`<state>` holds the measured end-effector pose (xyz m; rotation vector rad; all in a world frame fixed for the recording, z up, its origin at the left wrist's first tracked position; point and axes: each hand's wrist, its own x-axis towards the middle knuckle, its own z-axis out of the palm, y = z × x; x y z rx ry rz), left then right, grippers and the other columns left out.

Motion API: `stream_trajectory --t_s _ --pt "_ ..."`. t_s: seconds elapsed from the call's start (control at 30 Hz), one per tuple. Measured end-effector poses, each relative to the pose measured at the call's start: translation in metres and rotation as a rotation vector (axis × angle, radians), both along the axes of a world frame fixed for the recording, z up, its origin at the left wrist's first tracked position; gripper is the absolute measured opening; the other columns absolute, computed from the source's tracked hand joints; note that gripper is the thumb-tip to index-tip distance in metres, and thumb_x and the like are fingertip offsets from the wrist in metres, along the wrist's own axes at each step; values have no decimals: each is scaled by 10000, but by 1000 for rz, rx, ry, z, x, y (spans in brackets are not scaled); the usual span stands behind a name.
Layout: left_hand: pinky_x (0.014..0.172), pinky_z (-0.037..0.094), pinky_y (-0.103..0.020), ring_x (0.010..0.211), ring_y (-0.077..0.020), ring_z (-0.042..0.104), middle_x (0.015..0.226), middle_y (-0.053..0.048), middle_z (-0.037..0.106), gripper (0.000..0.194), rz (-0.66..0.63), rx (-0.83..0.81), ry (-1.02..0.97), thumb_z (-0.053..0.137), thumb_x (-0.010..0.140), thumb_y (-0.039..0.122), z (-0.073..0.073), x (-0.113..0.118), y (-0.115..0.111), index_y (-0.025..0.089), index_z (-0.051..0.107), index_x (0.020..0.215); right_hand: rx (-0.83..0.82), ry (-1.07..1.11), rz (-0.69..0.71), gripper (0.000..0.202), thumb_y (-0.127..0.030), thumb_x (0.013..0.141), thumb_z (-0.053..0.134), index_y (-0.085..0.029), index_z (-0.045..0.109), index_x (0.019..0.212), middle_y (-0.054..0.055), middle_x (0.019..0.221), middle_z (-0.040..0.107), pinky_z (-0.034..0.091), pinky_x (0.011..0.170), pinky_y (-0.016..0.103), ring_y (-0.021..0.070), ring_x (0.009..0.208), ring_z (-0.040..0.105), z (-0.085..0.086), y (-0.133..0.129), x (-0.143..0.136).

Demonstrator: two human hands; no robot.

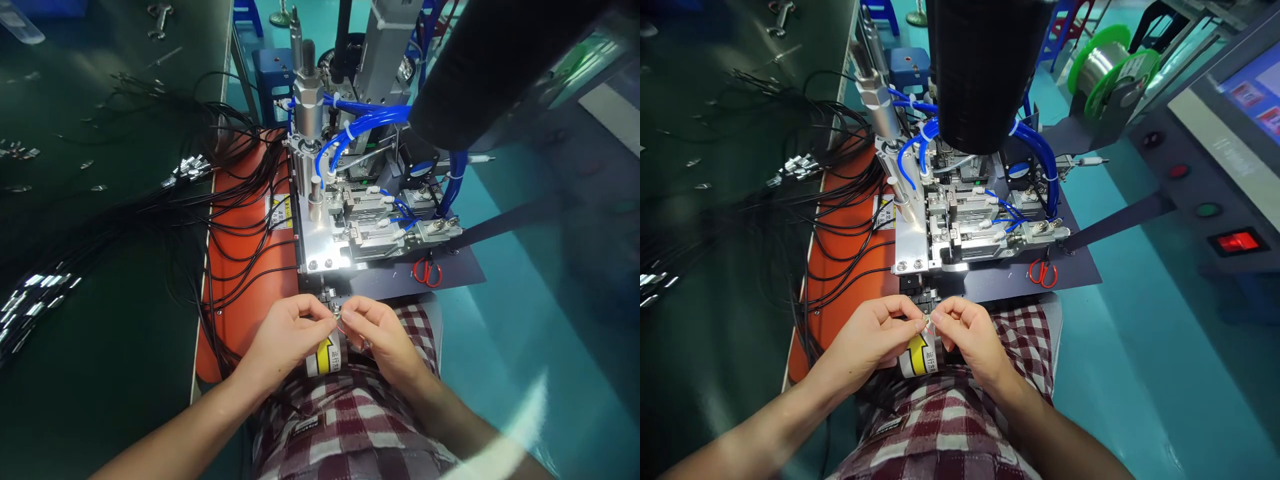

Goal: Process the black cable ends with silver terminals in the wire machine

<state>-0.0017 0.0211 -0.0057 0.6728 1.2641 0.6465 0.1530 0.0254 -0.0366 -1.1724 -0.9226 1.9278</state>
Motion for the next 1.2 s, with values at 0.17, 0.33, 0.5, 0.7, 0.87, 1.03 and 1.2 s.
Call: stream_trajectory --t_s 0.17,0.33,0.5,0.7,0.87,1.03,1.2 --pt "355 144 -151 357 -17 217 391 110 327 206 13 -24 -63 669 710 304 -1 -1 -1 163 524 667 7 6 -14 269 -387 771 671 -169 546 677 -64 538 433 255 472 220 68 475 328 -2 -3 1" --pt "362 145 -154 365 -22 230 406 103 338 210 15 -21 -89 679 715 305 -2 -1 -2 165 525 684 40 -39 -23 243 -385 760 682 -165 586 730 -49 586 473 279 462 211 68 485 356 -2 -7 0" --pt "370 146 -158 365 -21 239 412 110 331 230 10 9 -68 692 693 320 -1 1 -3 164 523 687 81 -117 -46 220 -357 719 709 -165 606 754 -41 587 497 301 458 209 71 485 382 0 -6 0" --pt "384 155 -162 371 -26 252 398 111 341 264 22 43 -56 710 689 347 -3 2 -6 160 524 680 76 -172 -49 196 -332 675 710 -164 616 710 -54 513 472 305 422 212 72 433 391 7 -2 -1" --pt "391 154 -164 390 -26 248 412 108 348 257 44 58 -63 709 709 332 -4 4 -7 157 524 679 73 -172 -89 169 -306 674 696 -163 612 704 -50 521 513 344 419 208 68 417 420 9 -5 -3" --pt "398 160 -161 397 -22 249 423 106 352 242 47 62 -69 703 722 305 -2 4 -7 152 522 678 69 -133 -110 199 -336 700 700 -162 603 706 -44 550 528 349 422 205 62 423 418 5 -9 -2" --pt "393 161 -165 389 -16 279 450 81 399 241 -28 22 -128 709 710 299 -1 -1 -4 134 545 648 98 24 100 235 -381 758 681 -163 596 772 -58 572 500 310 438 197 53 435 394 -2 -1 10"
